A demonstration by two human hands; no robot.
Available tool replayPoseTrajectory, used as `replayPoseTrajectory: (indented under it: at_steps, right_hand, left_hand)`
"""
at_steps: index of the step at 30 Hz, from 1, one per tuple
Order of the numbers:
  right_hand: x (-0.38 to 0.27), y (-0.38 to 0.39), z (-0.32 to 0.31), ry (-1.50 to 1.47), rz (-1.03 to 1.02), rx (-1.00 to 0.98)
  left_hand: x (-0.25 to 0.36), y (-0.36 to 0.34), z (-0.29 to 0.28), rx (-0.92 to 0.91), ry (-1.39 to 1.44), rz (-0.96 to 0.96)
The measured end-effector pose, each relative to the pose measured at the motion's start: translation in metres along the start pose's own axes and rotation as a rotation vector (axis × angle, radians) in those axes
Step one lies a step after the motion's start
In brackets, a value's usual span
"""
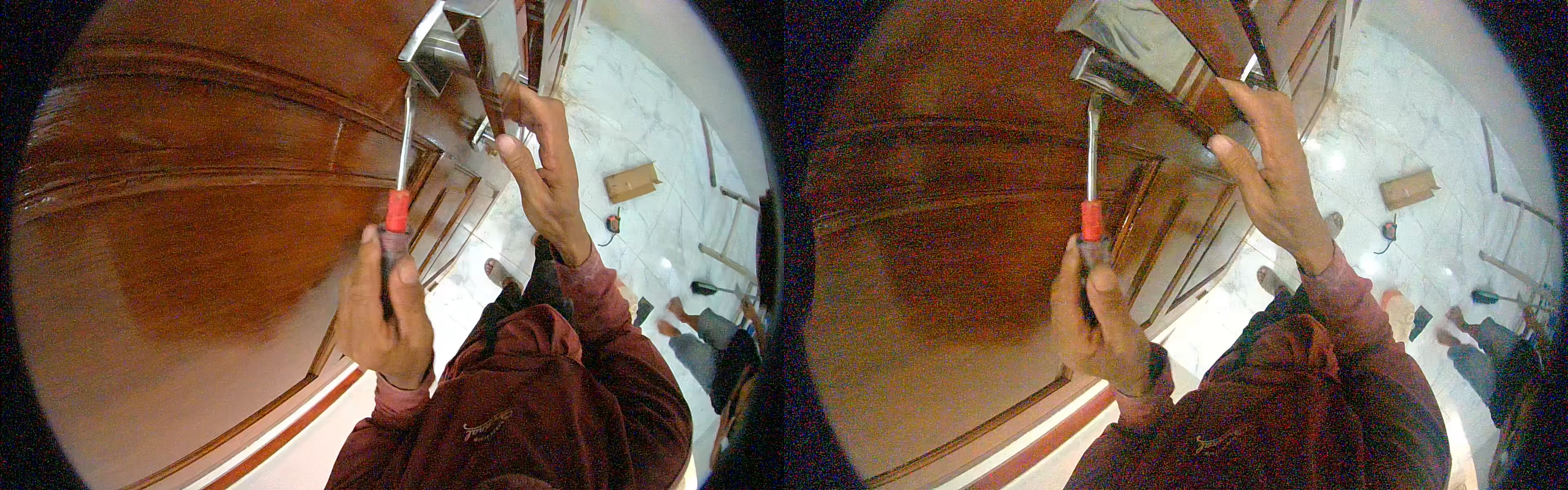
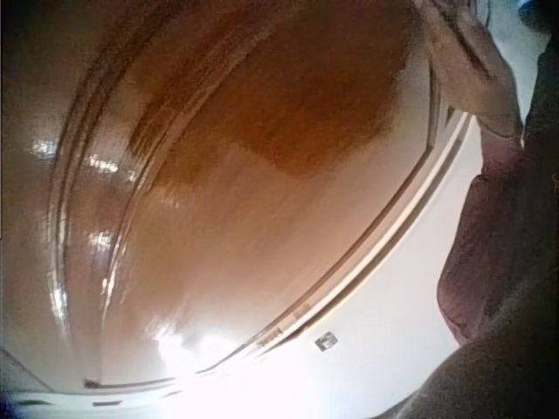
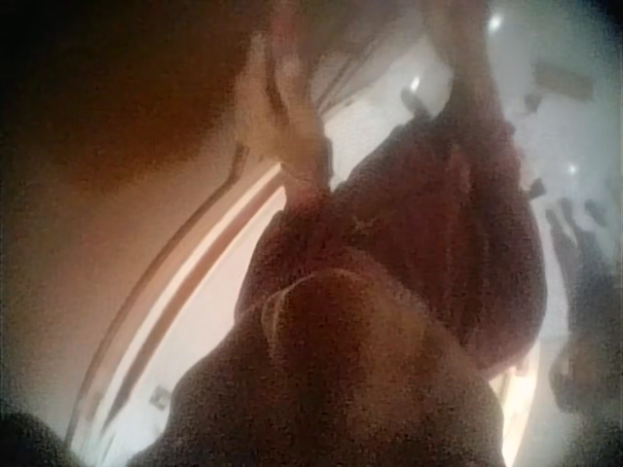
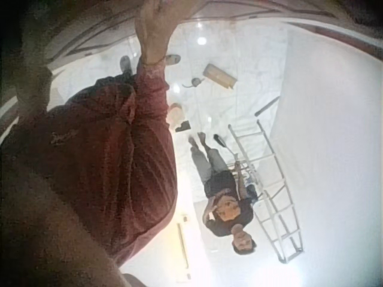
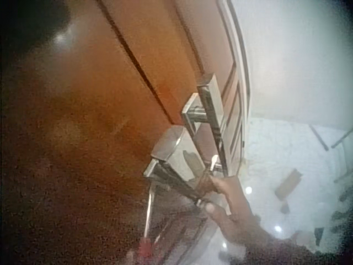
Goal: The person installs a door lock on a wooden door using a screwdriver. They align the lock mechanism, insert screws, and tighten them to secure the lock in place.
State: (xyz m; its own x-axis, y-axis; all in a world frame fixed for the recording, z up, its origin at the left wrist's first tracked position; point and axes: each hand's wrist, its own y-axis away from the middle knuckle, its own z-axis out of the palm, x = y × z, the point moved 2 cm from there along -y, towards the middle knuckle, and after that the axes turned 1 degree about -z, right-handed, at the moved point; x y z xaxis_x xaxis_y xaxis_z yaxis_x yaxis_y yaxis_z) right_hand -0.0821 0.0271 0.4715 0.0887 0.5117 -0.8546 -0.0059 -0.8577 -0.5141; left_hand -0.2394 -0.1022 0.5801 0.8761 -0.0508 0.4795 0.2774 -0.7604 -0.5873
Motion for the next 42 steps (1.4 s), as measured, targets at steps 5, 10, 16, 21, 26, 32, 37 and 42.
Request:
replayPoseTrajectory:
  at_steps: [5,10,16,21,26,32,37,42]
  right_hand:
    - [0.001,-0.003,-0.002,0.048,-0.018,0.0]
    - [-0.003,-0.009,-0.008,0.15,-0.151,0.038]
    - [0.0,-0.004,-0.007,0.016,-0.105,0.026]
    - [0.012,-0.001,0.001,0.019,-0.087,0.041]
    - [0.005,0.002,0.001,-0.017,-0.092,0.079]
    - [-0.029,0.005,-0.018,0.102,-0.129,0.234]
    - [-0.06,-0.013,-0.021,-0.034,-0.227,0.323]
    - [-0.046,-0.023,-0.039,-0.135,-0.161,0.138]
  left_hand:
    - [-0.021,-0.006,-0.009,-0.045,-0.006,0.074]
    - [-0.014,-0.006,0.001,0.039,-0.119,0.208]
    - [-0.017,-0.005,0.008,-0.013,0.271,-0.306]
    - [-0.017,-0.008,0.006,-0.059,0.344,-0.316]
    - [-0.018,-0.013,0.005,-0.081,0.464,-0.224]
    - [-0.017,-0.013,0.004,-0.129,0.369,-0.214]
    - [-0.019,-0.011,0.008,-0.089,0.341,-0.152]
    - [-0.021,-0.011,0.01,-0.037,0.254,0.037]
